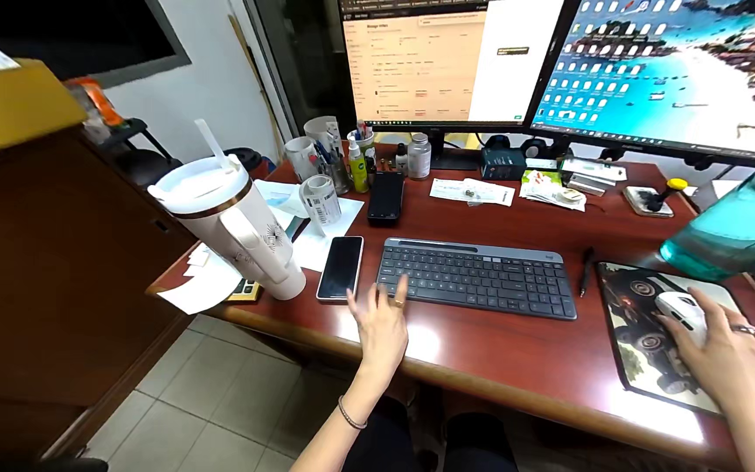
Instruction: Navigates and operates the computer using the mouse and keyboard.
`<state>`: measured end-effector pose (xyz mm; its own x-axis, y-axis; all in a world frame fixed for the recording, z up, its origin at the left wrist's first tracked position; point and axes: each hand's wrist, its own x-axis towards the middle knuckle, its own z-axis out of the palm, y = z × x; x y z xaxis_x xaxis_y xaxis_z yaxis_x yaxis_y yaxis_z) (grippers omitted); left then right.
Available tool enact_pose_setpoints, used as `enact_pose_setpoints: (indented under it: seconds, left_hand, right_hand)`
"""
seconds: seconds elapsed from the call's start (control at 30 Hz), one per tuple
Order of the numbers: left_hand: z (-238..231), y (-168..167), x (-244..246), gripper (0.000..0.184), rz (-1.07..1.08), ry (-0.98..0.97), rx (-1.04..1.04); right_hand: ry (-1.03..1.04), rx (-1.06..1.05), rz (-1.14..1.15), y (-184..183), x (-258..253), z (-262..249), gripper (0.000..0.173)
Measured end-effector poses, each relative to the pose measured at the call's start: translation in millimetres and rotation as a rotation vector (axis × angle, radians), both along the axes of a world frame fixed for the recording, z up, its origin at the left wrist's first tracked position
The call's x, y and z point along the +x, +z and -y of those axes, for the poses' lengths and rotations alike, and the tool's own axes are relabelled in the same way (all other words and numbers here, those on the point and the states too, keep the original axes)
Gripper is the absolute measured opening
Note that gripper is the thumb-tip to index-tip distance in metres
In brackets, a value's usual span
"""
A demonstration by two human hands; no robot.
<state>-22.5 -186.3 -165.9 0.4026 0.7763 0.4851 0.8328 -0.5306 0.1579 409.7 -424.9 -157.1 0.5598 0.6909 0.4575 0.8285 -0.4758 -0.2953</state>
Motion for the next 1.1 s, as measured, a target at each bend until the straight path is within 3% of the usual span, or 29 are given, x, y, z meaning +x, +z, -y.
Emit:
enact_pose_setpoints:
  seconds: [0.13,0.3,0.5,0.77,1.1]
  left_hand:
    - [6,32,23,0.081,-0.462,-0.011,-0.207]
    - [4,55,34,0.075,-0.618,-0.037,-0.379]
    - [15,46,18,0.080,-0.403,0.053,-0.367]
    - [22,-18,-12,0.052,0.028,0.068,0.006]
    - [21,-40,-20,0.043,0.270,0.047,0.089]
  right_hand:
    - [0.007,0.007,0.020,-2,0,0,0.065]
    - [-0.004,0.007,-0.001,-1,1,0,0.062]
    - [0.007,0.029,0.025,-4,4,-1,0.060]
    - [0.013,0.028,0.052,-4,2,-1,0.052]
    - [0.003,0.030,0.084,-10,6,1,0.043]
